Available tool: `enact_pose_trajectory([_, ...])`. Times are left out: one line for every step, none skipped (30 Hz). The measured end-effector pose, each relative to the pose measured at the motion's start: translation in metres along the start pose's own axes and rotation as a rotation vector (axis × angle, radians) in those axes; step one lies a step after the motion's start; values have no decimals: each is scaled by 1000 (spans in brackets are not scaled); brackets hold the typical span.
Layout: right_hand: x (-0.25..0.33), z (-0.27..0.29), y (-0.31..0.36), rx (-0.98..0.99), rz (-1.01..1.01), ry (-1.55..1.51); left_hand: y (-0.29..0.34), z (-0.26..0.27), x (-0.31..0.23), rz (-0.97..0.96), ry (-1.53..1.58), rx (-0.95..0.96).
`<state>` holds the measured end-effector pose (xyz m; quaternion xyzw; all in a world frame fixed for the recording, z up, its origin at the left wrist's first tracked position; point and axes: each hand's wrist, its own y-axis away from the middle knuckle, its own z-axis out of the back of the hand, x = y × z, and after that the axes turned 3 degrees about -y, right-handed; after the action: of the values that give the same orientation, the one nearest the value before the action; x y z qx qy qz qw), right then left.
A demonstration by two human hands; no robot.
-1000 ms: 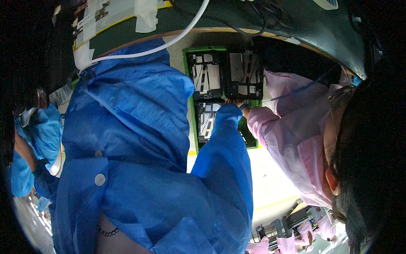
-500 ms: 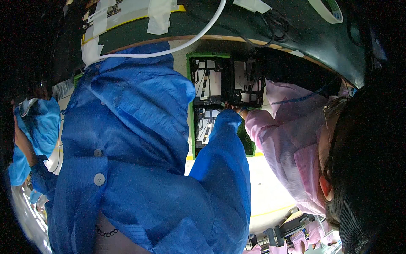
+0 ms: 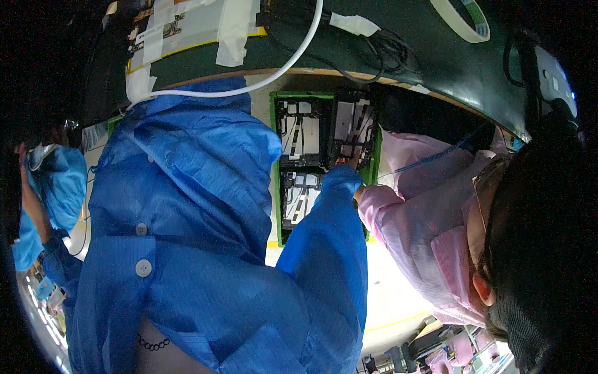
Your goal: Testing tablet screens and internal components on an assembly line.
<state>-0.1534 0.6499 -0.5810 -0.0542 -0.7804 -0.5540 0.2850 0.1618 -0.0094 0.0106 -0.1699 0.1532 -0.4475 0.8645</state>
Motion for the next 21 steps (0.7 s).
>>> enact_pose_trajectory([-4, 3, -1, 7, -4, 1, 1, 0, 1, 1, 1, 2])
enact_pose_trajectory([-8, 6, -2, 14, -9, 3, 2, -1, 1, 15, 13, 7])
enact_pose_trajectory([-8, 9, -3, 24, -17, 10, 5, -2, 1, 35, 21, 12])
enact_pose_trajectory([-9, 11, -4, 34, -24, 16, 8, -3, 1, 55, 29, 17])
enact_pose_trajectory([-10, 13, -5, 45, -31, 23, 11, -4, 0, 75, 37, 21])
enact_pose_trajectory([-13, 16, -6, 50, -37, 24, 11, -7, 1, 90, 49, 27])
enact_pose_trajectory([-15, 19, -6, 56, -43, 25, 10, -11, 2, 90, 51, 30])
enact_pose_trajectory([-18, 23, -7, 62, -48, 25, 10, -15, 3, 38, -1, 34])
enact_pose_trajectory([-19, 23, -9, 72, -53, 28, 11, -17, 4, -11, -58, 36])
enact_pose_trajectory([-20, 24, -11, 82, -59, 31, 12, -18, 4, -9, -60, 37])
enact_pose_trajectory([-22, 26, -12, 91, -64, 32, 12, -19, 4, -9, -37, 35])
enact_pose_trajectory([-22, 23, -14, 105, -68, 32, 11, -17, 3, -11, -19, 31])
enact_pose_trajectory([-24, 21, -16, 117, -73, 30, 10, -15, 0, -12, -24, 31])
enact_pose_trajectory([-27, 20, -17, 129, -78, 27, 9, -13, -5, -22, -18, 35])
enact_pose_trajectory([-31, 20, -17, 140, -83, 23, 7, -12, -8, -33, -12, 40])
enact_pose_trajectory([-55, 55, -21, 119, -82, 17, 4, -24, -3, -41, 17, 46])
enact_pose_trajectory([-74, 82, -30, 97, -82, 10, 2, -38, 1, -45, 52, 56])
enact_pose_trajectory([-79, 67, -37, 124, -90, 7, 8, -34, 2, -39, 29, 59])
enact_pose_trajectory([-67, 41, -37, 240, -151, 29, 15, -21, 0, -25, -7, 55])
enact_pose_trajectory([-55, 24, -43, 351, -207, 65, 24, -8, 0, -1, -36, 46])
enact_pose_trajectory([-68, 43, -43, 327, -202, 52, 17, -17, -2, -9, -8, 54])
